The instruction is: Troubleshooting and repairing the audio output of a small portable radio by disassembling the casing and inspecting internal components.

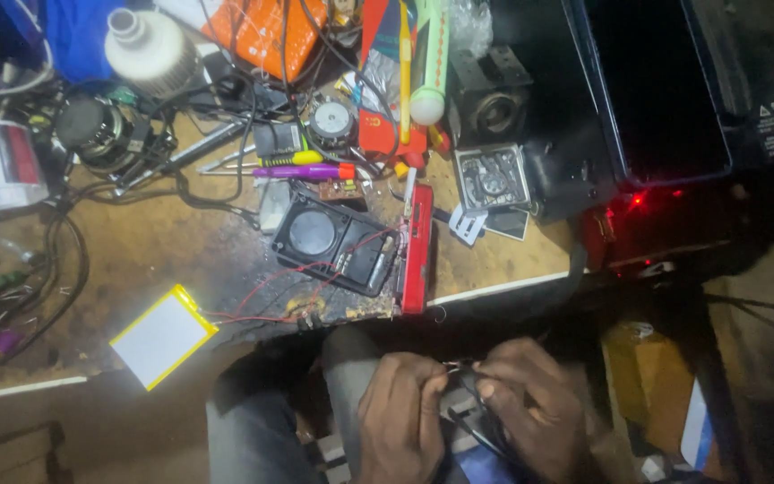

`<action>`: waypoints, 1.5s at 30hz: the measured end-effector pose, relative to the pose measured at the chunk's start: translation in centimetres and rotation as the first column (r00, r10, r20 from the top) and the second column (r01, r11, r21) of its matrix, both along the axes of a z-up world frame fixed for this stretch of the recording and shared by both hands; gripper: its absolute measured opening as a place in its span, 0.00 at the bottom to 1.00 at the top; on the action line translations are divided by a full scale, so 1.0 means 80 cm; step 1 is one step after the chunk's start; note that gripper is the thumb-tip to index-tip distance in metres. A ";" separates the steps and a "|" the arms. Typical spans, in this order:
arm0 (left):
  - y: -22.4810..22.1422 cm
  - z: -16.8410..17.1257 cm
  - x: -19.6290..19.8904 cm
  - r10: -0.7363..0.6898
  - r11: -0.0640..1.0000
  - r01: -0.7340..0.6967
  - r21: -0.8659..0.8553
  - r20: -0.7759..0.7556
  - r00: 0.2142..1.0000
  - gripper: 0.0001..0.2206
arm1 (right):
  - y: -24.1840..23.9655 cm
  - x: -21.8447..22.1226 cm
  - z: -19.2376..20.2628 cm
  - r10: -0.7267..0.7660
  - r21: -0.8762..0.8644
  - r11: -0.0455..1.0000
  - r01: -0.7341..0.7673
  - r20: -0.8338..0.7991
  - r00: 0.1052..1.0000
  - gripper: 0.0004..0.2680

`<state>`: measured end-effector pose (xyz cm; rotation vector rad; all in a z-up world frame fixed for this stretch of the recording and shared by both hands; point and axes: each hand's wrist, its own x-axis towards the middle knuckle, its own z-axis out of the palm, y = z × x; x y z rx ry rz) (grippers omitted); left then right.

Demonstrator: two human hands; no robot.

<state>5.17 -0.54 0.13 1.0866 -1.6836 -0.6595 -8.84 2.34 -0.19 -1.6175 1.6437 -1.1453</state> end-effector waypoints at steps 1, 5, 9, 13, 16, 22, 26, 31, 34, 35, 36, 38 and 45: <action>-0.001 0.002 0.001 -0.033 0.998 0.034 0.058 -0.025 0.999 0.08 | -0.001 0.002 0.002 0.015 -0.025 1.000 -0.015 0.007 1.000 0.05; -0.002 -0.002 0.006 -0.149 0.986 0.150 0.066 -0.019 0.989 0.06 | 0.002 0.003 -0.003 0.006 -0.053 0.999 -0.005 0.030 1.000 0.05; 0.004 -0.007 0.007 -0.027 0.987 0.029 0.157 -0.017 0.999 0.07 | 0.001 0.000 -0.006 0.036 -0.019 0.999 -0.036 -0.019 0.999 0.06; -0.003 -0.010 0.021 0.092 0.979 -0.090 0.183 -0.003 0.996 0.06 | 0.006 0.002 -0.014 -0.041 -0.034 0.999 0.040 -0.013 0.999 0.04; -0.023 0.003 0.039 0.180 0.981 -0.186 0.052 0.104 0.978 0.04 | 0.014 -0.008 -0.038 -0.183 -0.013 0.983 0.186 0.105 0.977 0.03; -0.077 0.005 0.125 0.388 0.920 -0.362 -0.147 0.453 0.802 0.09 | 0.015 -0.014 -0.044 -0.370 0.072 0.928 0.367 0.046 0.928 0.04; -0.087 -0.028 0.178 0.473 0.862 -0.461 -0.211 0.664 0.580 0.17 | 0.011 -0.016 -0.037 -0.286 0.080 0.955 0.284 0.011 0.958 0.03; -0.069 -0.039 0.239 0.557 0.803 -0.548 -0.232 0.620 0.553 0.13 | 0.009 -0.014 -0.038 -0.323 0.134 0.938 0.320 0.002 0.946 0.03; -0.073 -0.008 0.226 0.595 0.796 -0.583 -0.163 0.387 0.704 0.11 | 0.006 -0.011 -0.035 -0.315 0.129 0.942 0.311 0.011 0.949 0.03; -0.078 0.013 0.210 0.546 0.830 -0.557 0.032 0.159 0.823 0.24 | 0.006 -0.009 -0.033 -0.293 0.087 0.952 0.293 -0.002 0.956 0.02; -0.075 0.001 0.224 0.546 0.830 -0.557 0.029 0.158 0.823 0.24 | 0.003 -0.009 -0.031 -0.294 0.084 0.952 0.293 0.000 0.956 0.02; -0.064 -0.023 0.252 0.396 0.918 -0.335 -0.212 0.526 0.752 0.22 | 0.002 -0.008 -0.027 -0.322 0.230 0.920 0.318 -0.020 0.946 0.03; -0.067 -0.011 0.224 0.302 0.952 -0.179 -0.247 0.842 0.446 0.26 | -0.003 0.006 -0.008 -0.366 0.338 0.863 0.375 -0.094 0.926 0.03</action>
